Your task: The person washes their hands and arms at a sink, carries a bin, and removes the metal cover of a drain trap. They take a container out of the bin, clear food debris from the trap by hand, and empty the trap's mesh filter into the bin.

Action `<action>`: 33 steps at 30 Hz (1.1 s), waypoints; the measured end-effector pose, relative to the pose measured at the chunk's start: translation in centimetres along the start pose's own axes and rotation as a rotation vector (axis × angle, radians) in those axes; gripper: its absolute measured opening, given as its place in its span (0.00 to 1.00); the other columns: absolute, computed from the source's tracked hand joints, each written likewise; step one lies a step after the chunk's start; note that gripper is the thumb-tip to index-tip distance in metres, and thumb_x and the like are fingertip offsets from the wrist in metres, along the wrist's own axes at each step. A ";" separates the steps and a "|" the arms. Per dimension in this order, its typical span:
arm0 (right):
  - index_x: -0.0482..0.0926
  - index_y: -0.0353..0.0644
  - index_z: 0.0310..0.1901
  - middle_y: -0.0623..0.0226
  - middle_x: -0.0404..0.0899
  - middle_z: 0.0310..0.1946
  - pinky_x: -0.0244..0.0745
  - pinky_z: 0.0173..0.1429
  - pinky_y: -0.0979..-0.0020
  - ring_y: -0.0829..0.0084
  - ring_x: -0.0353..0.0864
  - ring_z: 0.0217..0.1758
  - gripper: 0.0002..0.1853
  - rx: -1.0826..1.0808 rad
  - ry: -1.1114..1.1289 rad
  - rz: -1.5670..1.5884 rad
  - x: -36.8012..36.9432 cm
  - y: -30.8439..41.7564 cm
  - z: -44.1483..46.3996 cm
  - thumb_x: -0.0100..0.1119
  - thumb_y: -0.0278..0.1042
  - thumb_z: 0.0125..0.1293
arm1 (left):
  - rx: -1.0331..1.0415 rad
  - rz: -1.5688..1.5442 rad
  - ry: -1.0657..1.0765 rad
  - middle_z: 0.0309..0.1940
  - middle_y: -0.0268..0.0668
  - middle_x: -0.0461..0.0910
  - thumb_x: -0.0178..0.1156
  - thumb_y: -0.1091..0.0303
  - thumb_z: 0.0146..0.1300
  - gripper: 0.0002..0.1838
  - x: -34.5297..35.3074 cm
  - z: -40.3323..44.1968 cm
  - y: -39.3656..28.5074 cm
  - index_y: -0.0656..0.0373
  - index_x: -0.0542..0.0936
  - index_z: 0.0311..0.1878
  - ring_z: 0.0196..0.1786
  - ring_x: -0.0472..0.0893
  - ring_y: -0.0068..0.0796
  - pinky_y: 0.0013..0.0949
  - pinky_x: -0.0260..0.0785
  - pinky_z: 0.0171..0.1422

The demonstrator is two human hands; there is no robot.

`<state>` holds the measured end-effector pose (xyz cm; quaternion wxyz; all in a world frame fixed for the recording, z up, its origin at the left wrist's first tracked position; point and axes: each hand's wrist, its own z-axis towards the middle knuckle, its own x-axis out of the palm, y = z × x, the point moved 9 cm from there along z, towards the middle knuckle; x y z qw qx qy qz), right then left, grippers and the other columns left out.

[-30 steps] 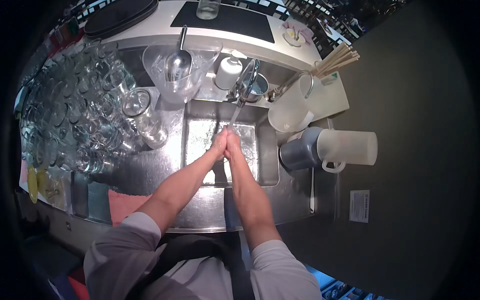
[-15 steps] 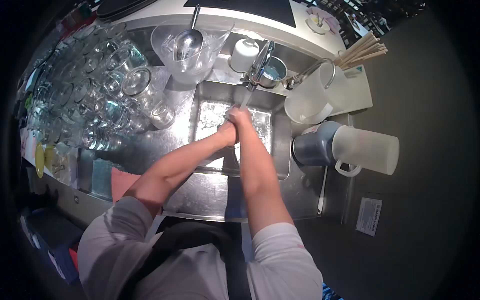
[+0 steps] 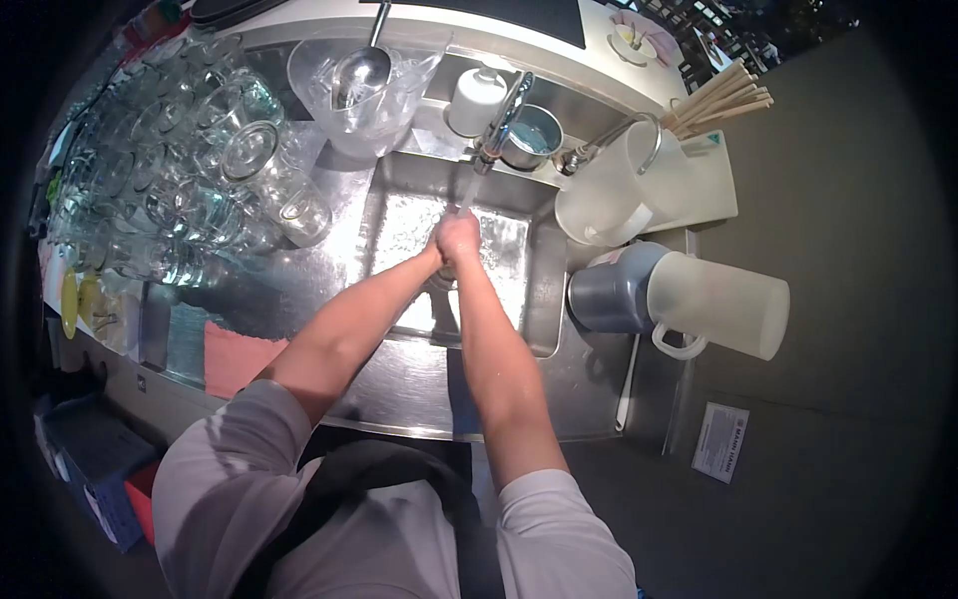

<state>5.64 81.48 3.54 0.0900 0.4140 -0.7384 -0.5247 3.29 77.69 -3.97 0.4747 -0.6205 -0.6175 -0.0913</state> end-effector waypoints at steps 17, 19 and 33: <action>0.49 0.50 0.69 0.59 0.66 0.59 0.73 0.50 0.67 0.67 0.73 0.53 0.31 -0.078 0.113 0.782 2.0 1.7 -3.1 0.50 0.29 0.67 | 0.254 0.125 -0.040 0.57 0.47 0.74 0.43 0.75 0.65 0.21 3.4 -2.8 -6.3 0.66 0.70 0.60 0.60 0.73 0.37 0.36 0.66 0.64; 0.64 0.37 0.60 0.55 0.73 0.52 0.75 0.46 0.66 0.66 0.78 0.47 0.23 -0.033 0.066 0.869 2.9 0.7 -1.3 0.53 0.32 0.64 | 0.297 0.051 -0.052 0.45 0.44 0.80 0.41 0.78 0.59 0.24 2.6 -2.5 -7.4 0.63 0.73 0.59 0.51 0.77 0.36 0.34 0.70 0.56; 0.73 0.33 0.27 0.59 0.75 0.22 0.69 0.21 0.68 0.67 0.75 0.21 0.07 0.263 -0.206 1.245 1.5 -1.1 3.2 0.51 0.26 0.60 | 0.139 -0.122 0.082 0.55 0.42 0.70 0.49 0.65 0.69 0.20 7.8 -11.1 -5.3 0.53 0.66 0.63 0.55 0.73 0.37 0.40 0.76 0.44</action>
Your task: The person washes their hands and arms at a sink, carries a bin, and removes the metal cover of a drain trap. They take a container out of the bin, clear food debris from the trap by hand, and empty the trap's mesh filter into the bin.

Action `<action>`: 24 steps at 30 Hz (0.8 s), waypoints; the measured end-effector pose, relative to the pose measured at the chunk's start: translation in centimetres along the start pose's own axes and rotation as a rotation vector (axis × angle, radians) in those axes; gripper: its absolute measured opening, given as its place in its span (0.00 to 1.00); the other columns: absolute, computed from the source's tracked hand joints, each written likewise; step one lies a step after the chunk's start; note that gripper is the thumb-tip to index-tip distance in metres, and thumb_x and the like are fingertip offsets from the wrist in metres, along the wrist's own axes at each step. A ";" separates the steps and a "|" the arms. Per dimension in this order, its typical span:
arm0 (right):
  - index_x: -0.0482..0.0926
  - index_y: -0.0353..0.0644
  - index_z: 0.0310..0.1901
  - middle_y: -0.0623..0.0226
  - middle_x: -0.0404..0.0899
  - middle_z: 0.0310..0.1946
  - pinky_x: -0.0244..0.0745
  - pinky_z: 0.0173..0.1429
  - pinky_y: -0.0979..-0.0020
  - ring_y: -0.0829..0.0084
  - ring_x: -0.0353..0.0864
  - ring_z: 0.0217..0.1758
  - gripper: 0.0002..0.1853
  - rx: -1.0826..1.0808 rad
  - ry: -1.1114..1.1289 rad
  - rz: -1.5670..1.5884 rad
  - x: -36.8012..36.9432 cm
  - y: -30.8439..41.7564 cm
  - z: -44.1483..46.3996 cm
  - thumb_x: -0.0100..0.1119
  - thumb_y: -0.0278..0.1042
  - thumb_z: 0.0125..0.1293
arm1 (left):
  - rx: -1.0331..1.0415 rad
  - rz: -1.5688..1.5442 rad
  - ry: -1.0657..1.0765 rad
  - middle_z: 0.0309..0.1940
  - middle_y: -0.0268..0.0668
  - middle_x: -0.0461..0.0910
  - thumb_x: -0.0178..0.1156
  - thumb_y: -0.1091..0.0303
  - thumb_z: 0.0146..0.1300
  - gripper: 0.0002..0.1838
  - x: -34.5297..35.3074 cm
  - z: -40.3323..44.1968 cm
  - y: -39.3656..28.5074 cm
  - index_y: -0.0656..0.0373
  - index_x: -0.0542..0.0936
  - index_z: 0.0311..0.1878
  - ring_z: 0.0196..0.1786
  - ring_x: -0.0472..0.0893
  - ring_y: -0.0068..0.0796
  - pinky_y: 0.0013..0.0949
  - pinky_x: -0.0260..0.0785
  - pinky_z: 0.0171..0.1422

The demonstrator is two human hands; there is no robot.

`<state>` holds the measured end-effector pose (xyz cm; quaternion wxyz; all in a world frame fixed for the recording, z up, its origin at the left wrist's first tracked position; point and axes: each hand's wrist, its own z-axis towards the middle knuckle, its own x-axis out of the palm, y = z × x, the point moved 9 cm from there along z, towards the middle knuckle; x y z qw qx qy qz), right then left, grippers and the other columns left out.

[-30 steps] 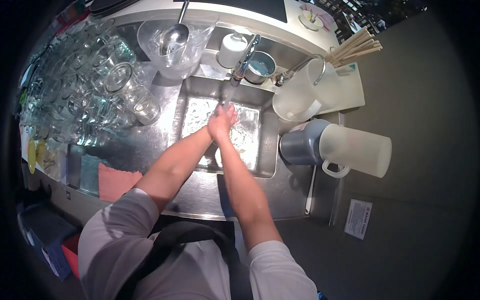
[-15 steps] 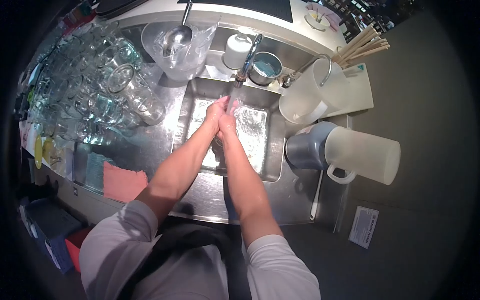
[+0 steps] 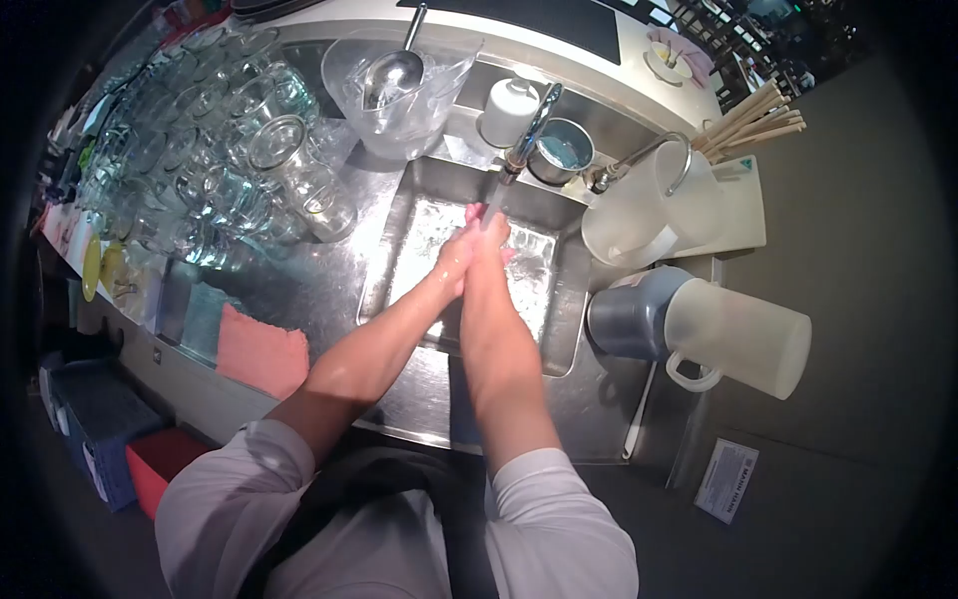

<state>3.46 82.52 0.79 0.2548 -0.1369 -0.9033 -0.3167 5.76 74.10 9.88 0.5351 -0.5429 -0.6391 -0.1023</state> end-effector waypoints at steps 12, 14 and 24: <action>0.73 0.34 0.49 0.58 0.76 0.42 0.73 0.49 0.66 0.67 0.75 0.49 0.13 -0.225 0.305 -0.641 -0.7 -0.2 -8.0 0.50 0.33 0.67 | -0.098 0.396 -0.048 0.35 0.37 0.80 0.50 0.70 0.63 0.08 -11.8 13.2 3.6 0.60 0.79 0.38 0.35 0.77 0.30 0.34 0.71 0.40; 0.73 0.39 0.42 0.62 0.75 0.35 0.76 0.42 0.64 0.67 0.76 0.39 0.10 0.054 0.279 -0.376 -0.4 -0.7 -6.8 0.50 0.37 0.68 | 0.007 0.481 -0.058 0.33 0.35 0.79 0.50 0.69 0.63 0.09 -10.0 10.1 2.9 0.60 0.78 0.38 0.33 0.76 0.29 0.34 0.70 0.38; 0.72 0.41 0.51 0.60 0.79 0.44 0.75 0.38 0.61 0.66 0.77 0.39 0.30 0.109 0.507 -0.381 -0.9 -0.1 -2.1 0.41 0.63 0.69 | 0.221 0.721 -0.022 0.41 0.34 0.78 0.46 0.43 0.69 0.26 -2.1 1.3 0.6 0.58 0.77 0.50 0.41 0.75 0.30 0.33 0.68 0.42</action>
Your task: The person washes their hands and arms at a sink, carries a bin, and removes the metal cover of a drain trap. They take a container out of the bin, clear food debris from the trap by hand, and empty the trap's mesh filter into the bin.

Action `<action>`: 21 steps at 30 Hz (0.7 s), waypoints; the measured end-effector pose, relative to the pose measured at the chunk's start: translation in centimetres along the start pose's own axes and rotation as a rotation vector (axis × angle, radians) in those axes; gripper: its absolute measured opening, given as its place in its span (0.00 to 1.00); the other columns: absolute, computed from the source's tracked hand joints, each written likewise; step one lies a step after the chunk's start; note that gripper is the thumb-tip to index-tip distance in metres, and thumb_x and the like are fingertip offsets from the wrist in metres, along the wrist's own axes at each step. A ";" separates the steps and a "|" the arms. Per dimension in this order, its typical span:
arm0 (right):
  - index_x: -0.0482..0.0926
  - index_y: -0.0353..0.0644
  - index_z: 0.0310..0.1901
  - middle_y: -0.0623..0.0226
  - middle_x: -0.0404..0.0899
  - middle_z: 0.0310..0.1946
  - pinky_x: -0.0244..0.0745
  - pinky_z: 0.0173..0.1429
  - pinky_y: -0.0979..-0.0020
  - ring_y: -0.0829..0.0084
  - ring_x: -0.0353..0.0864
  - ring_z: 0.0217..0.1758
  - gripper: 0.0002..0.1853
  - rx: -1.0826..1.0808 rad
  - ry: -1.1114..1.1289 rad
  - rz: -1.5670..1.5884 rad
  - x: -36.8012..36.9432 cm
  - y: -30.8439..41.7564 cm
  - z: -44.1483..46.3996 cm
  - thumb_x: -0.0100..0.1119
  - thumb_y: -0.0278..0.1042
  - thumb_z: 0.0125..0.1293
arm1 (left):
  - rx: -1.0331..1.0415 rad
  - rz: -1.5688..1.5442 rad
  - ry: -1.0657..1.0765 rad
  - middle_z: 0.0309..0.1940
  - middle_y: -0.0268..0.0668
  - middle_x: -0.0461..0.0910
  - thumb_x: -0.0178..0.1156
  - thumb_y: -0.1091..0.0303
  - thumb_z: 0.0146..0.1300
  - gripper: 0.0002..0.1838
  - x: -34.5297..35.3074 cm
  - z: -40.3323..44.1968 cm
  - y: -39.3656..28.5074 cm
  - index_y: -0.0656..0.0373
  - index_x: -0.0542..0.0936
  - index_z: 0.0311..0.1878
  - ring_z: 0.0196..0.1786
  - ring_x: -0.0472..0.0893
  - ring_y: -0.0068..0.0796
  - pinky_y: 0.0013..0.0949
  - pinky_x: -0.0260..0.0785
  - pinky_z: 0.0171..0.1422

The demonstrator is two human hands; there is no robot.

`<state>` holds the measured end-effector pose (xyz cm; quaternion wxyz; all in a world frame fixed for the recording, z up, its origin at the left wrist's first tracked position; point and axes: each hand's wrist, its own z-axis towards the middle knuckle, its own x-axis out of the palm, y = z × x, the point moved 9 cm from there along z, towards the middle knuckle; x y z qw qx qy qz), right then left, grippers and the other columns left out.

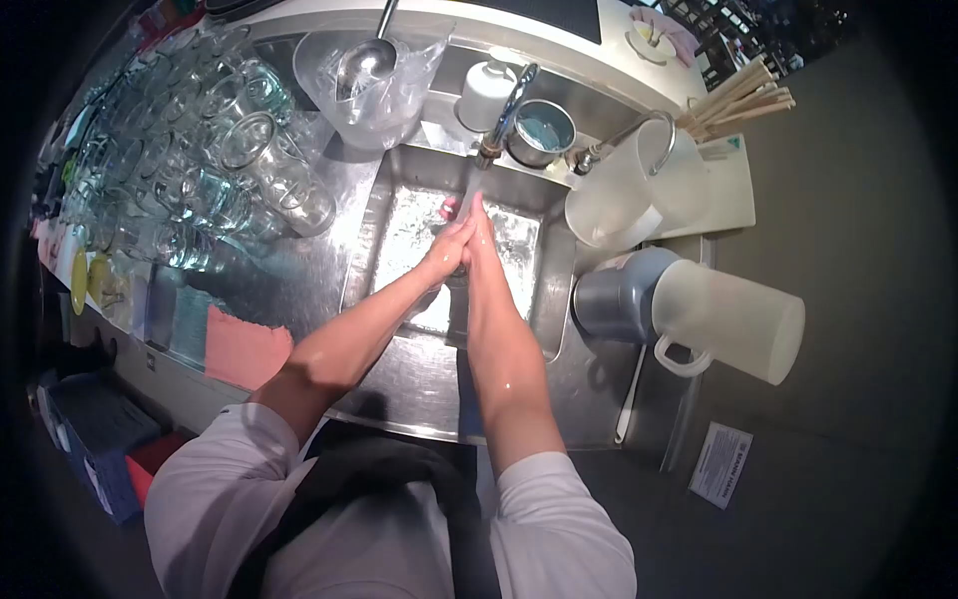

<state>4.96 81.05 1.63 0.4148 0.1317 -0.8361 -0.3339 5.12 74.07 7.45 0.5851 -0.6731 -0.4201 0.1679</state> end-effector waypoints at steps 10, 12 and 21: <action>0.58 0.42 0.67 0.58 0.69 0.58 0.68 0.60 0.67 0.65 0.70 0.58 0.36 0.134 -0.123 -0.155 1.0 0.6 -5.0 0.45 0.63 0.68 | -0.111 0.085 -0.088 0.47 0.41 0.78 0.51 0.45 0.66 0.25 -0.6 6.0 4.0 0.56 0.76 0.54 0.46 0.76 0.33 0.37 0.69 0.47; 0.60 0.43 0.66 0.57 0.68 0.58 0.65 0.62 0.65 0.65 0.67 0.61 0.34 -0.082 -0.109 -0.385 3.7 2.3 -7.1 0.48 0.59 0.67 | -0.109 0.327 -0.041 0.49 0.43 0.78 0.52 0.46 0.65 0.25 -1.5 7.3 4.5 0.56 0.76 0.55 0.47 0.76 0.33 0.38 0.69 0.48; 0.75 0.33 0.50 0.54 0.80 0.41 0.75 0.48 0.65 0.62 0.80 0.44 0.22 -0.236 -0.239 -1.014 0.9 2.1 0.1 0.62 0.36 0.55 | 0.340 1.269 0.173 0.46 0.48 0.80 0.56 0.58 0.58 0.21 -0.1 5.9 2.3 0.59 0.77 0.52 0.48 0.78 0.45 0.43 0.71 0.52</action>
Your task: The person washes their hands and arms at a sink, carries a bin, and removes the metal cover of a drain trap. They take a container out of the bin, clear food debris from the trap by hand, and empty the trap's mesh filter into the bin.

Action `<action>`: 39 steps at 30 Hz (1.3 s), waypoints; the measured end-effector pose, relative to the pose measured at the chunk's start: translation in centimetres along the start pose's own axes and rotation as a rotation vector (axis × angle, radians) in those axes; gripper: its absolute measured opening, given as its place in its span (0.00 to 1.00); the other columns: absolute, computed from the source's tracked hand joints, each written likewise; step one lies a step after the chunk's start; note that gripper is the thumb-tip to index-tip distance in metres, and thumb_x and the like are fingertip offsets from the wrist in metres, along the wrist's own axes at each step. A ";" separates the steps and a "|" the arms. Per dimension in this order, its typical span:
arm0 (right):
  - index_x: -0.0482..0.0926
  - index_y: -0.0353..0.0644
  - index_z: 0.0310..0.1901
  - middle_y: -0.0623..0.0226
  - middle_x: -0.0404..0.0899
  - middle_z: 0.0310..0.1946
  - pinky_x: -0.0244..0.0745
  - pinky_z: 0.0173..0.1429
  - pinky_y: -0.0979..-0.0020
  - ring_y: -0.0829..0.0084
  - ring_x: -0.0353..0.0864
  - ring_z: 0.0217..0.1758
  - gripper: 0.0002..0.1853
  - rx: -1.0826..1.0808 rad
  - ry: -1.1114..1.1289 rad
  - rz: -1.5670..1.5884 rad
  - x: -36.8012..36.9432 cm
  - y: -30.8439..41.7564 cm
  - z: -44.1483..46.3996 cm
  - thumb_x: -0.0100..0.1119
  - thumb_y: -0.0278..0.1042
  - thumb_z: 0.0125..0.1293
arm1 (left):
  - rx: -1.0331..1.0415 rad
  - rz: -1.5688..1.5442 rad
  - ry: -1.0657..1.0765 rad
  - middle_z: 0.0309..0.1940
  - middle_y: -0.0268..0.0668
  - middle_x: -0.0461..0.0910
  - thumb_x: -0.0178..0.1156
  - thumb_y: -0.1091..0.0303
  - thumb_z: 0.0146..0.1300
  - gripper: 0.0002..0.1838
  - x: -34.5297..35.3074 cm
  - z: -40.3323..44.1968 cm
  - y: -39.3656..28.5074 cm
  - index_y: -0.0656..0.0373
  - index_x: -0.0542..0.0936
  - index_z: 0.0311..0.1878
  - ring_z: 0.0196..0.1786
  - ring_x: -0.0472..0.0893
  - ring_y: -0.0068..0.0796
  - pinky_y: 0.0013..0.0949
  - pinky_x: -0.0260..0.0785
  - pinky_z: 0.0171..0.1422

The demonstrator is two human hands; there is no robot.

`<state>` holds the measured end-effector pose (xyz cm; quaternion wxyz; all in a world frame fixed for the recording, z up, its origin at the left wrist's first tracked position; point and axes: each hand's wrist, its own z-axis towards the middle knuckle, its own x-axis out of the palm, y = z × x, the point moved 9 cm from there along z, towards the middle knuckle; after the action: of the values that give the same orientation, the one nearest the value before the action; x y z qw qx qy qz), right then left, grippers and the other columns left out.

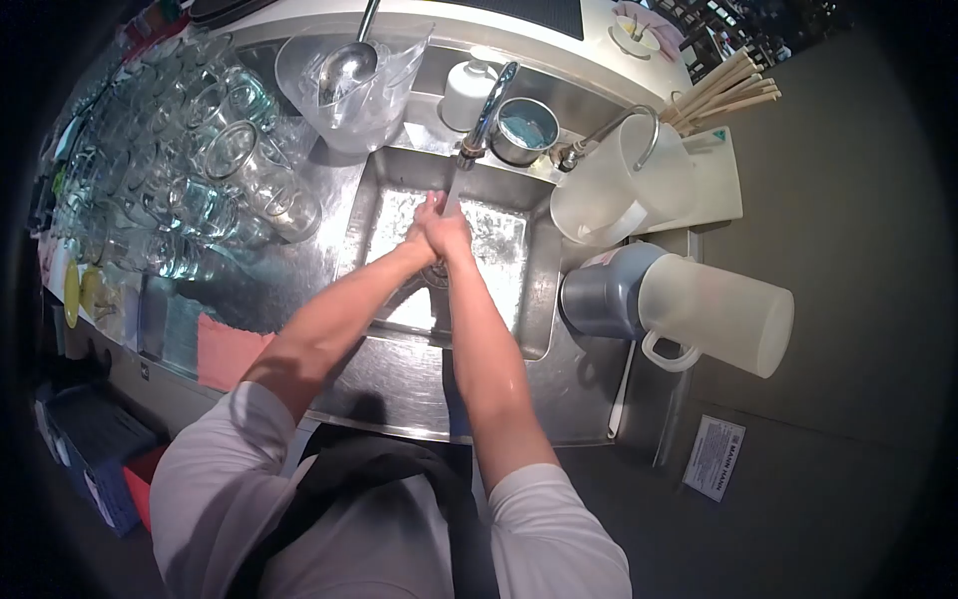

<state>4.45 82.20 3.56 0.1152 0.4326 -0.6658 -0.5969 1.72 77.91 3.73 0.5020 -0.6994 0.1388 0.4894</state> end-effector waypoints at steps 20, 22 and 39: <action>0.81 0.34 0.46 0.65 0.83 0.36 0.72 0.48 0.73 0.76 0.79 0.41 0.14 -0.036 0.234 -0.023 -6.4 -1.5 -9.0 0.58 0.34 0.63 | -0.437 -0.534 -0.329 0.26 0.35 0.84 0.62 0.66 0.53 0.08 -10.5 7.0 2.9 0.57 0.86 0.33 0.30 0.81 0.25 0.31 0.71 0.39; 0.81 0.34 0.46 0.61 0.83 0.37 0.73 0.48 0.71 0.73 0.80 0.41 0.16 0.000 0.235 0.017 -8.0 -2.7 -11.4 0.58 0.37 0.63 | -0.440 -0.663 -0.327 0.26 0.36 0.84 0.63 0.65 0.51 0.07 -8.8 8.9 4.9 0.55 0.86 0.31 0.30 0.81 0.25 0.31 0.71 0.38; 0.76 0.37 0.54 0.54 0.80 0.48 0.71 0.56 0.66 0.58 0.79 0.50 0.21 0.016 0.236 -0.135 -13.2 -2.4 -17.9 0.57 0.40 0.63 | -0.110 -0.106 -0.024 0.52 0.48 0.78 0.62 0.59 0.60 0.25 -7.6 5.2 -0.7 0.67 0.74 0.57 0.53 0.78 0.35 0.32 0.69 0.57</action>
<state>25.41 79.44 10.84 0.1491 0.5445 -0.6218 -0.5428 -4.27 80.35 10.29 0.4896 -0.7265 0.0684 0.4773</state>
